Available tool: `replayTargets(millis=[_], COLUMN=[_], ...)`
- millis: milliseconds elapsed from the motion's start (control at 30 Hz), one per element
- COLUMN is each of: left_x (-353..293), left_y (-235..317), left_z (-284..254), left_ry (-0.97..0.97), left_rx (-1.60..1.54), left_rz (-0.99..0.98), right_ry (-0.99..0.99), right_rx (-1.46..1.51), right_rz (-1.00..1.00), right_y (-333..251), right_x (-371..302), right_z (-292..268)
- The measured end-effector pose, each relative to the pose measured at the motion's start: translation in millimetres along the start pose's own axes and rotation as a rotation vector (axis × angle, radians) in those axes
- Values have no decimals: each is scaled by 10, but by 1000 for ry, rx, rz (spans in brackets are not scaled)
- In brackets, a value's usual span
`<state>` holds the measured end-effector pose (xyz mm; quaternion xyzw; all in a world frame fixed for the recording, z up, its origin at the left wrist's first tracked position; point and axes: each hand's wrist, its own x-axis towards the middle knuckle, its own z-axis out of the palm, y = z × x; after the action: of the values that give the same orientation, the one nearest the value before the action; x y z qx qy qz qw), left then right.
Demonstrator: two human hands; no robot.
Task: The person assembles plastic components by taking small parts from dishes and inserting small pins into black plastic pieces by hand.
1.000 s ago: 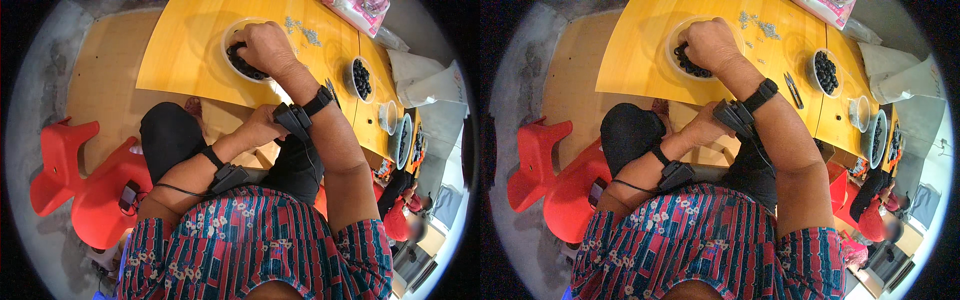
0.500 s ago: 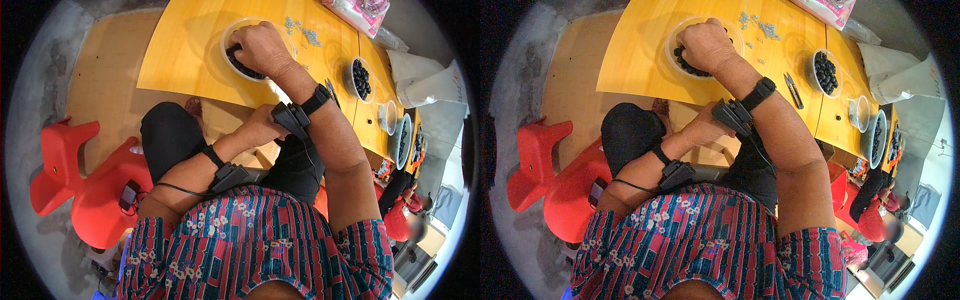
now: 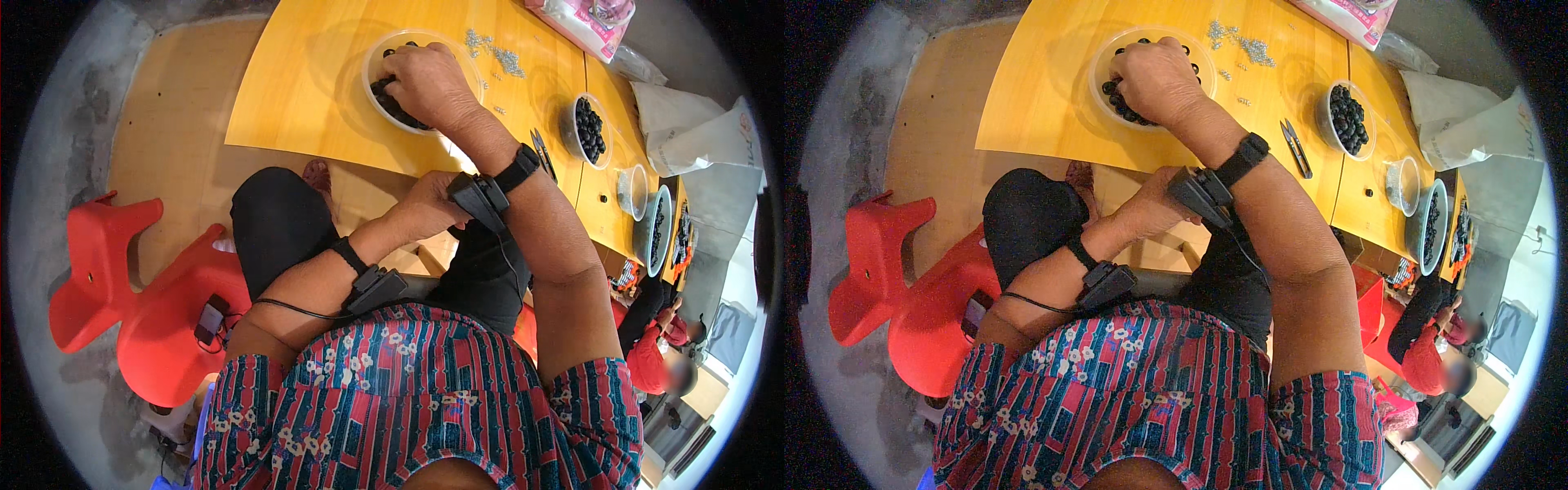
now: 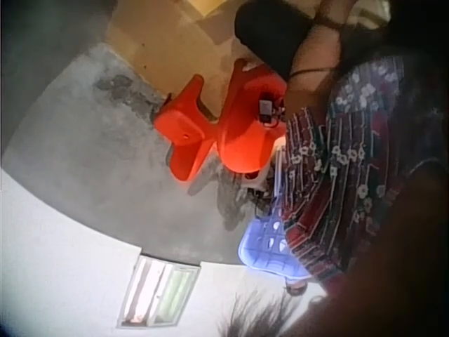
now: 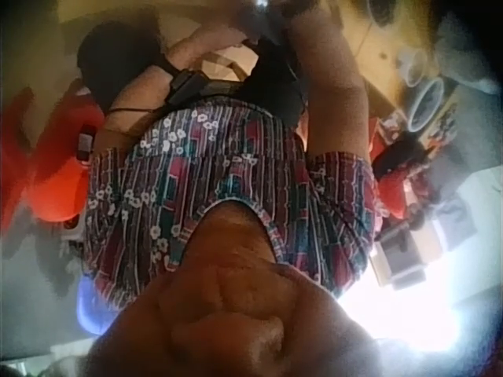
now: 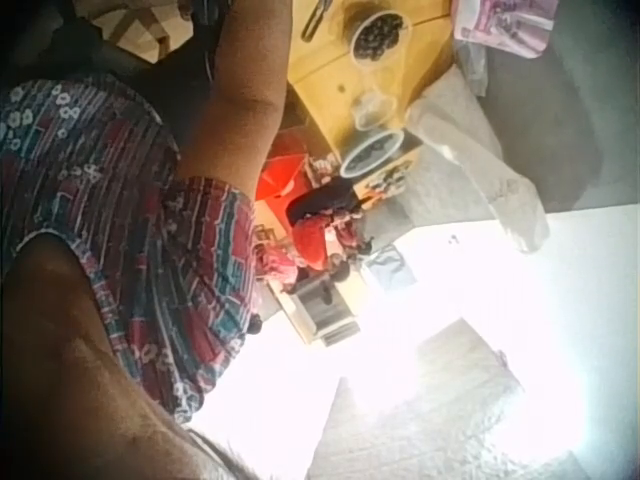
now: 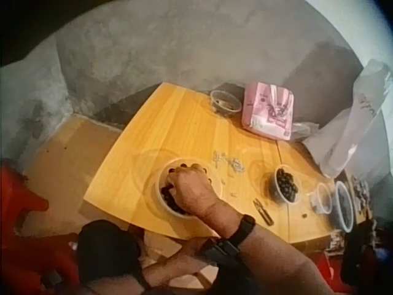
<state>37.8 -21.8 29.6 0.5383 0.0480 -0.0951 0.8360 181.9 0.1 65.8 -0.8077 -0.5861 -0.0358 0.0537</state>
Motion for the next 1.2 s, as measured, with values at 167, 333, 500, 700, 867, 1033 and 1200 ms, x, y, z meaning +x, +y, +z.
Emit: replayTargets(millis=[167,333,500,700,867,1033,1200], left_x=[31,57,58,53,71,88,98], left_y=[-108,-151,-169,-144,-198,-268,-273], left_z=[15,35,12,30,36,46,55], left_ry=[-52,-69,-80,-61,-53,-57,-57], left_rx=[-139,-149,-128,-122,-112,-122,-133], left_rz=[41,33,65,31,74,148,118], right_ry=[58,100,107,0,-102,-29,5], right_rx=[184,138,168,125,4,-104,-89], right_rz=[-50,-134,-73,166,178,121,140], right_y=[105,180,134,72,-2,-50,-29], right_x=[-119,-159,-143,-130,-114,-159,-184], right_z=[-141,-187,-179,-241,-221,-178,-153])
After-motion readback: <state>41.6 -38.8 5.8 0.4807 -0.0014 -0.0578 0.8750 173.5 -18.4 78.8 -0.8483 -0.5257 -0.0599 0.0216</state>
